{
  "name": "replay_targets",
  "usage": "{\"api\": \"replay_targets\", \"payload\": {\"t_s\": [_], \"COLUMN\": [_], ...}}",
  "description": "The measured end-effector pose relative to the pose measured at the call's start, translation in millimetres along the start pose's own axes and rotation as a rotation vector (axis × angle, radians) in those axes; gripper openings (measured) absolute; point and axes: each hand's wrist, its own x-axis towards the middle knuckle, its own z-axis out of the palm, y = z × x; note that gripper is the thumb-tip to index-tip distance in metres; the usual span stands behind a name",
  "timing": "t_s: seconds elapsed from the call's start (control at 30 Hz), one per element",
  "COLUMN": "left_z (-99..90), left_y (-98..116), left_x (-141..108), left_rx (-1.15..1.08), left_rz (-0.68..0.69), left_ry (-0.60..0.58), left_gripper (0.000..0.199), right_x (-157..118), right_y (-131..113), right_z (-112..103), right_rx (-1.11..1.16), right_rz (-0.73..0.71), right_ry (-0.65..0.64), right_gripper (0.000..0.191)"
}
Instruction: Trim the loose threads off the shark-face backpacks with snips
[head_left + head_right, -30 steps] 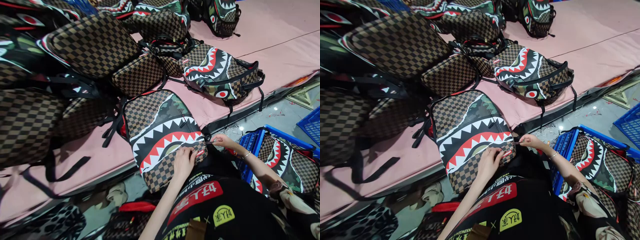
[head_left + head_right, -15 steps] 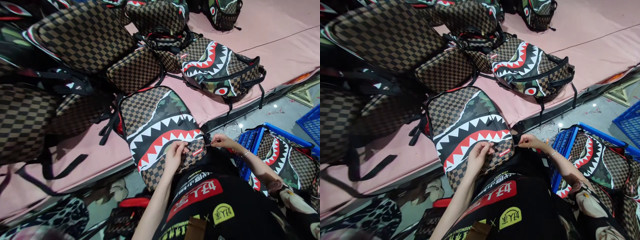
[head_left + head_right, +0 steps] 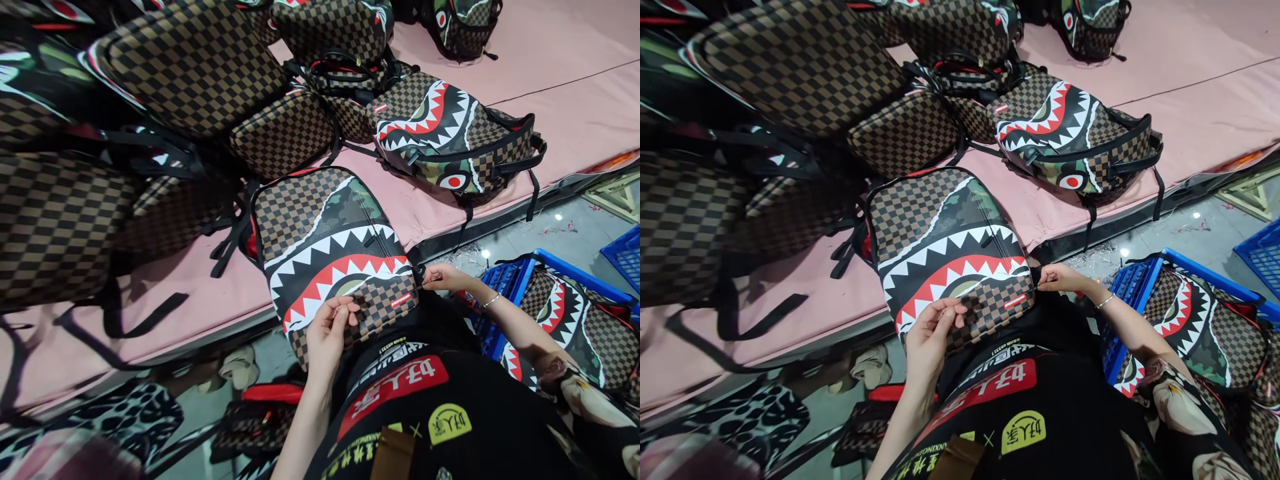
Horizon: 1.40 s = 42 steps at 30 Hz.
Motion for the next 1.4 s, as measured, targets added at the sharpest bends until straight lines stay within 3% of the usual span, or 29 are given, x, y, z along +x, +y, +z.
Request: {"api": "replay_targets", "payload": {"t_s": [0.37, 0.8, 1.1, 1.17, 1.27, 1.33, 1.4], "left_z": [1.0, -1.5, -4.5, -4.3, -0.9, 4.8, 14.2], "left_y": [1, -4, -7, -6, -5, -4, -2], "left_x": [-4, -6, -4, 0, 20, 46, 80], "left_rx": [0.019, -0.016, -0.009, -0.002, 0.046, 0.207, 0.432], "left_rz": [0.035, 0.025, 0.037, 0.045, 0.062, 0.103, 0.172], "left_ry": [0.038, 0.032, 0.016, -0.019, -0.166, -0.276, -0.315], "left_gripper": [0.019, 0.020, 0.022, 0.023, 0.026, 0.028, 0.029], "right_x": [14, 25, 22, 24, 35, 47, 60], "right_y": [2, -19, -18, -16, -9, -6, -5], "right_z": [9, 32, 41, 41, 35, 30, 25], "right_rx": [-0.052, -0.157, -0.024, 0.038, 0.131, 0.147, 0.139], "right_rz": [-0.003, -0.050, -0.051, -0.042, -0.042, -0.075, -0.115], "right_ry": [-0.071, -0.077, -0.058, 0.032, 0.317, 0.462, 0.566], "right_gripper": [0.032, 0.034, 0.034, 0.034, 0.037, 0.039, 0.041]}}
